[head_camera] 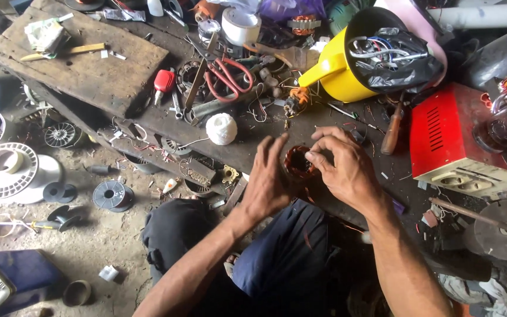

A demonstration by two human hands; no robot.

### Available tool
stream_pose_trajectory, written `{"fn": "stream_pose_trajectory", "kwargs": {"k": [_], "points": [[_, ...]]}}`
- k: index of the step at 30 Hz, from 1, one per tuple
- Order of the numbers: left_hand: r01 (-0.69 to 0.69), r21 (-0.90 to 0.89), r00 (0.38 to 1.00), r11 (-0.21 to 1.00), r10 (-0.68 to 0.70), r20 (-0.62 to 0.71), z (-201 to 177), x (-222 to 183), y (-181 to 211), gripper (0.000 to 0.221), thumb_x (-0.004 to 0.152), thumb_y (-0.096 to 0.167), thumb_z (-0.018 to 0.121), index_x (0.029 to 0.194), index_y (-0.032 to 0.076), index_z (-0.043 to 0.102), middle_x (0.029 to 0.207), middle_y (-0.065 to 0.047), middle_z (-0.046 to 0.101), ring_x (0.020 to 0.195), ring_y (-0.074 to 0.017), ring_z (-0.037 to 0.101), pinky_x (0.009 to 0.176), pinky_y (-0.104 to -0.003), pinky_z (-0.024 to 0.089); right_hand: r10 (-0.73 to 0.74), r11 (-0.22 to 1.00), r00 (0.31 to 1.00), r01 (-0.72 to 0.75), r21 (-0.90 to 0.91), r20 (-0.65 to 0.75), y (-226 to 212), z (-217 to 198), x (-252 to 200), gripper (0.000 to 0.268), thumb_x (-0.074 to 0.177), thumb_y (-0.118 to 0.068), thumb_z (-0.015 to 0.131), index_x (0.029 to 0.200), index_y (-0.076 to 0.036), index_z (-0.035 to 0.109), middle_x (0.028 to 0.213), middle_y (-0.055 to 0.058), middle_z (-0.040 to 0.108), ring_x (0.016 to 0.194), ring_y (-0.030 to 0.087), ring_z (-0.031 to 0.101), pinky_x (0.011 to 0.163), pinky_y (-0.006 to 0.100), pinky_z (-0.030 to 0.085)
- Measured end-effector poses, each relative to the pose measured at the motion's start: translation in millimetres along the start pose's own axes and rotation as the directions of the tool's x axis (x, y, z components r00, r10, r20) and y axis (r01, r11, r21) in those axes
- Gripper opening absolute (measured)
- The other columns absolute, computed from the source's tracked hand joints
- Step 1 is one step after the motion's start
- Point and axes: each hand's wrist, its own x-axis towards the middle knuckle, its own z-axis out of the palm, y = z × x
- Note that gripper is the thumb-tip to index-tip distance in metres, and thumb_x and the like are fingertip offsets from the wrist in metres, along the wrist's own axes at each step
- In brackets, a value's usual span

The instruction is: Connecting and organizing thin copper coil wires on an electric motor stator at a repair bench.

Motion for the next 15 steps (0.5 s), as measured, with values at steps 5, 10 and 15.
{"fn": "stream_pose_trajectory", "kwargs": {"k": [5, 10, 15], "points": [[0.051, -0.19, 0.996, 0.98, -0.035, 0.087, -29, 11, 13, 0.107, 0.059, 0.002, 0.079, 0.155, 0.008, 0.032, 0.139, -0.031, 0.037, 0.117, -0.0625, 0.052, 0.087, -0.067, 0.052, -0.059, 0.997, 0.997, 0.061, 0.043, -0.058, -5, -12, 5, 0.01, 0.094, -0.012, 0.074, 0.09, -0.006, 0.069, 0.114, 0.011, 0.069, 0.115, 0.037, 0.066, 0.099, 0.048, 0.052], [0.087, -0.405, 0.993, 0.91, -0.048, 0.107, -28, 17, -25, 0.068, 0.064, 0.005, 0.068, 0.131, 0.01, 0.062, 0.139, -0.023, 0.046, 0.13, -0.0493, 0.052, 0.109, -0.057, 0.045, -0.099, 0.994, 0.985, 0.106, 0.042, -0.143, -13, -36, 15, 0.014, 0.098, -0.01, 0.074, 0.09, -0.002, 0.065, 0.112, 0.015, 0.067, 0.11, 0.038, 0.067, 0.092, 0.049, 0.053], [0.117, -0.435, 0.992, 0.893, -0.084, 0.093, -18, 15, -31, 0.034, 0.084, 0.026, 0.073, 0.116, 0.013, 0.072, 0.135, -0.018, 0.057, 0.132, -0.0431, 0.052, 0.112, -0.056, 0.04, -0.183, 0.98, 0.926, 0.199, 0.015, -0.331, -43, -61, 18, 0.011, 0.105, -0.005, 0.074, 0.101, -0.001, 0.064, 0.121, 0.016, 0.065, 0.116, 0.034, 0.064, 0.091, 0.042, 0.052]]}}
